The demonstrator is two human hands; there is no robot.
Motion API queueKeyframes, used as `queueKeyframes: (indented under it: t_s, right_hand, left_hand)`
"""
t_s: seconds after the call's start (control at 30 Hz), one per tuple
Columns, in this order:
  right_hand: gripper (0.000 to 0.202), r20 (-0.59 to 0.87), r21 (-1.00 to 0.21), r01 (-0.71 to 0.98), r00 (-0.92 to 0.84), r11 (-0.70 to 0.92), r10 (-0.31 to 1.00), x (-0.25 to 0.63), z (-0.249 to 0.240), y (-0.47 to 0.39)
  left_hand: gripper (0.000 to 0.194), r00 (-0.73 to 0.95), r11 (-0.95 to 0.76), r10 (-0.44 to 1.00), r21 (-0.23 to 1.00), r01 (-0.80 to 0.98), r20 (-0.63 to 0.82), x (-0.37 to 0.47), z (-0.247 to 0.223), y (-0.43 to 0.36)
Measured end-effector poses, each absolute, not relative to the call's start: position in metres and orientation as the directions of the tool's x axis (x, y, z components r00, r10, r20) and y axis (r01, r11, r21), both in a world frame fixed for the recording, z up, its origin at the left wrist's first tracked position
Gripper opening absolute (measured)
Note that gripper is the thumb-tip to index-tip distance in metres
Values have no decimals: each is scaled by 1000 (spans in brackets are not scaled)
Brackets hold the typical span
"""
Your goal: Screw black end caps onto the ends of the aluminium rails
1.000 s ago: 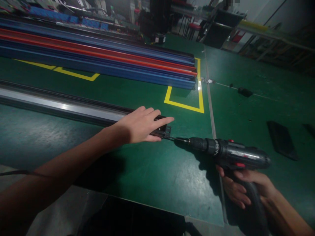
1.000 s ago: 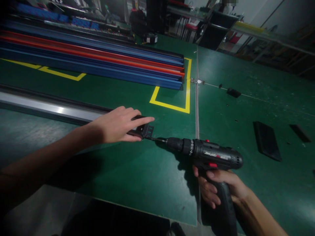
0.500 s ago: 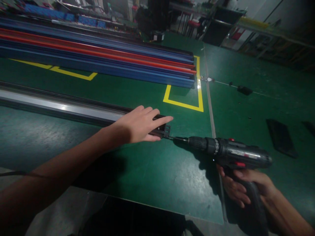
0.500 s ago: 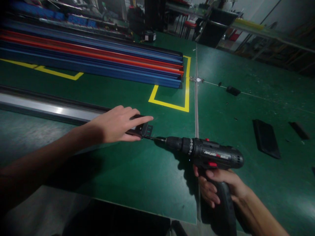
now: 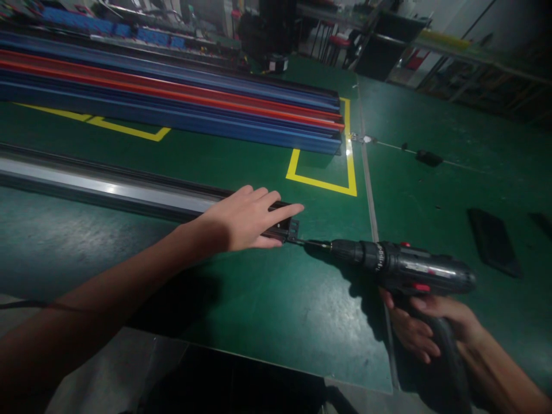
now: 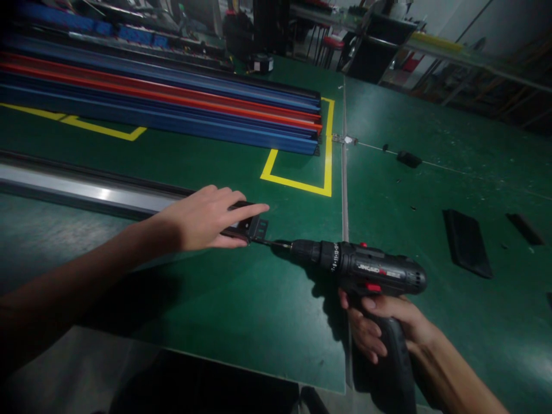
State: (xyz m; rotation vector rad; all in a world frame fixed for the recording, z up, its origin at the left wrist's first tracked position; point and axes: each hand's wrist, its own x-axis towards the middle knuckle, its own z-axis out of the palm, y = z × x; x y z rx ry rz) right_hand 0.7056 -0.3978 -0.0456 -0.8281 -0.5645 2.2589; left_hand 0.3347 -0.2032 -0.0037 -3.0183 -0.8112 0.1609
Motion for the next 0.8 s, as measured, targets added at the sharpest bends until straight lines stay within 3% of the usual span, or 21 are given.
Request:
queueKeyframes:
  t_s: [0.8]
  right_hand:
    - [27, -415, -570, -426, -588, -702, 694, 707, -45, -400]
  left_hand:
    - [73, 870, -873, 487, -31, 487, -71, 334, -6, -202]
